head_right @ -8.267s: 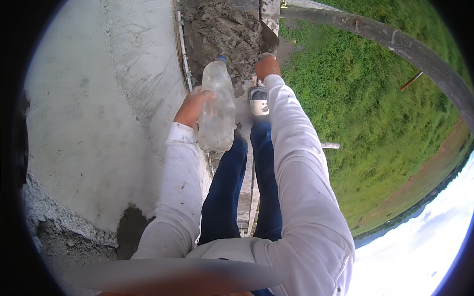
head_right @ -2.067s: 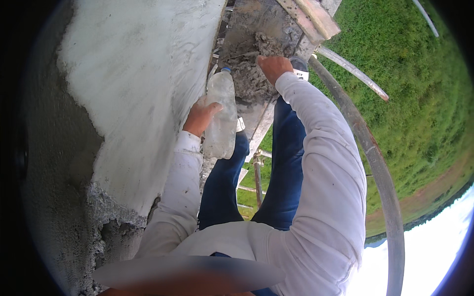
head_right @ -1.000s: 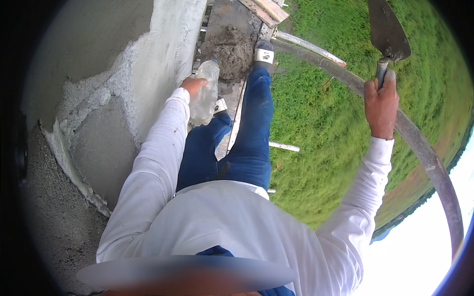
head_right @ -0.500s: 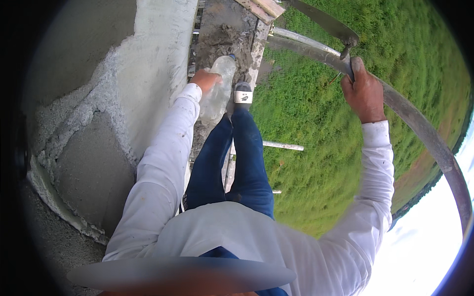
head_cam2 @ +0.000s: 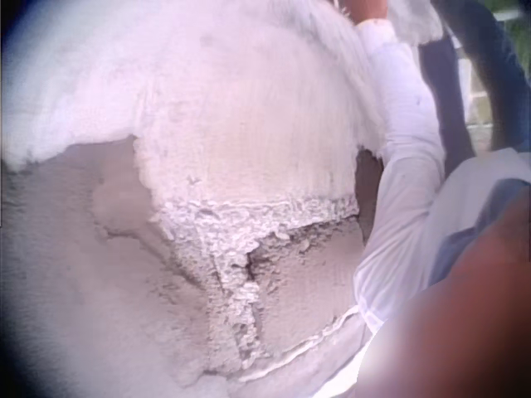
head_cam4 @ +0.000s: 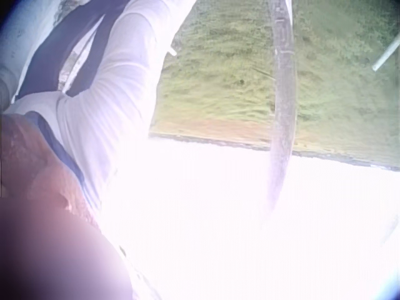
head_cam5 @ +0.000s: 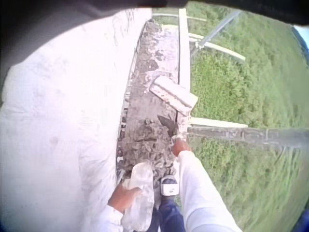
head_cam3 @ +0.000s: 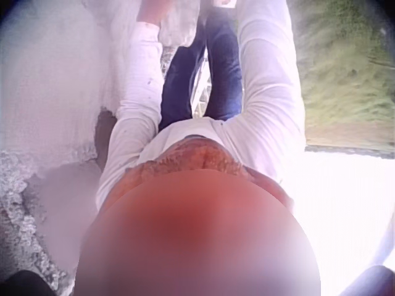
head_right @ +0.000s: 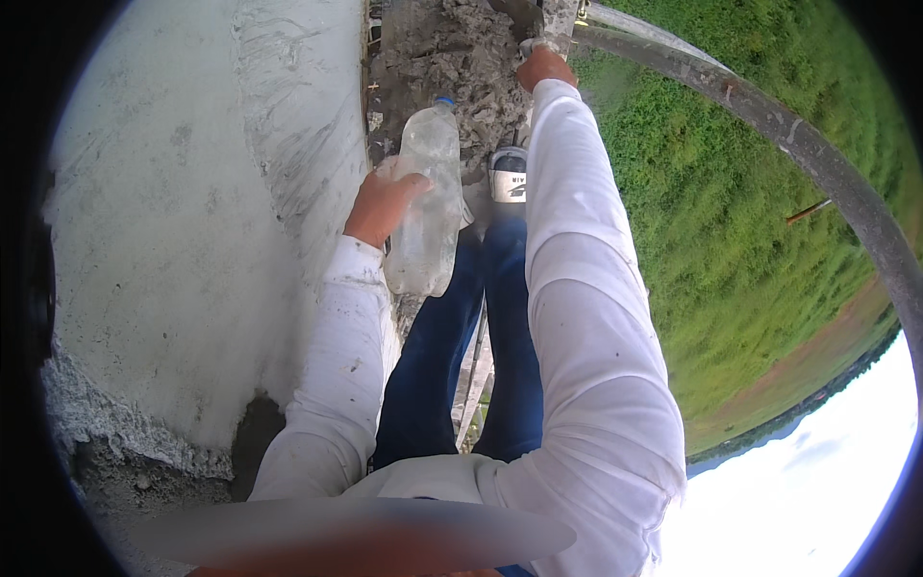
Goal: The person scoops wet cement from a wooden board with a trowel and applies it to a vertical concrete wall. They smooth the surface with a wooden float, then pour water from a plastic bottle onto the wall while continuing to smooth the cement. The person repeats scooping and applying cement to adjacent sections of the wall.
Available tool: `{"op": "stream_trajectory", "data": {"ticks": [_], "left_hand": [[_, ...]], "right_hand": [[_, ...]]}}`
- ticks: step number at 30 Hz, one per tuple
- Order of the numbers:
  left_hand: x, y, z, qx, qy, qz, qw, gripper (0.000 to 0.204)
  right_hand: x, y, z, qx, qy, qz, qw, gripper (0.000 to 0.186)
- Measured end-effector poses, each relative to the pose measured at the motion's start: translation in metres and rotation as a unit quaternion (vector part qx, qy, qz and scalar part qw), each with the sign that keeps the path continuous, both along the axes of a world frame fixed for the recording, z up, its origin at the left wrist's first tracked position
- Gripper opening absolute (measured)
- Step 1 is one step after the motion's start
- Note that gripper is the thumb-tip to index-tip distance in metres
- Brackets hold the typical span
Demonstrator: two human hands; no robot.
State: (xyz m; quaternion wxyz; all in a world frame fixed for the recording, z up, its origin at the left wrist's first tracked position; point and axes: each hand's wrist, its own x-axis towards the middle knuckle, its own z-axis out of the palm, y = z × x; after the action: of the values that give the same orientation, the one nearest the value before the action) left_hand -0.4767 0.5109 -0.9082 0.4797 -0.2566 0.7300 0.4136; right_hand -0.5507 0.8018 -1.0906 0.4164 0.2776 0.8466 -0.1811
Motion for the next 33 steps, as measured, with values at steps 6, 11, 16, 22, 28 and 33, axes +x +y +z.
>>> {"op": "stream_trajectory", "data": {"ticks": [6, 11, 16, 22, 28, 33], "left_hand": [[0.029, -0.015, 0.005, 0.038, 0.075, -0.003, 0.996, 0.045], [0.027, -0.012, 0.021, 0.021, -0.007, 0.063, 0.998, 0.051], [0.016, -0.007, 0.019, 0.005, 0.040, 0.023, 0.999, 0.051], [0.015, -0.012, 0.014, -0.036, 0.006, 0.000, 0.999, 0.050], [0.044, -0.038, 0.029, -0.105, 0.109, 0.014, 0.988, 0.054], [0.074, -0.056, 0.061, -0.144, 0.142, 0.048, 0.978, 0.057]], "right_hand": [[0.008, 0.009, 0.026, -0.028, 0.020, 0.187, 0.982, 0.036], [0.068, -0.020, 0.103, -0.041, 0.082, 0.239, 0.967, 0.024], [0.115, -0.097, 0.065, -0.007, 0.061, 0.127, 0.990, 0.024], [0.110, -0.065, 0.077, -0.003, 0.068, 0.098, 0.993, 0.031], [0.159, -0.063, 0.138, -0.053, 0.125, 0.022, 0.991, 0.036], [0.188, -0.148, 0.085, -0.171, -0.036, 0.046, 0.984, 0.042]]}}
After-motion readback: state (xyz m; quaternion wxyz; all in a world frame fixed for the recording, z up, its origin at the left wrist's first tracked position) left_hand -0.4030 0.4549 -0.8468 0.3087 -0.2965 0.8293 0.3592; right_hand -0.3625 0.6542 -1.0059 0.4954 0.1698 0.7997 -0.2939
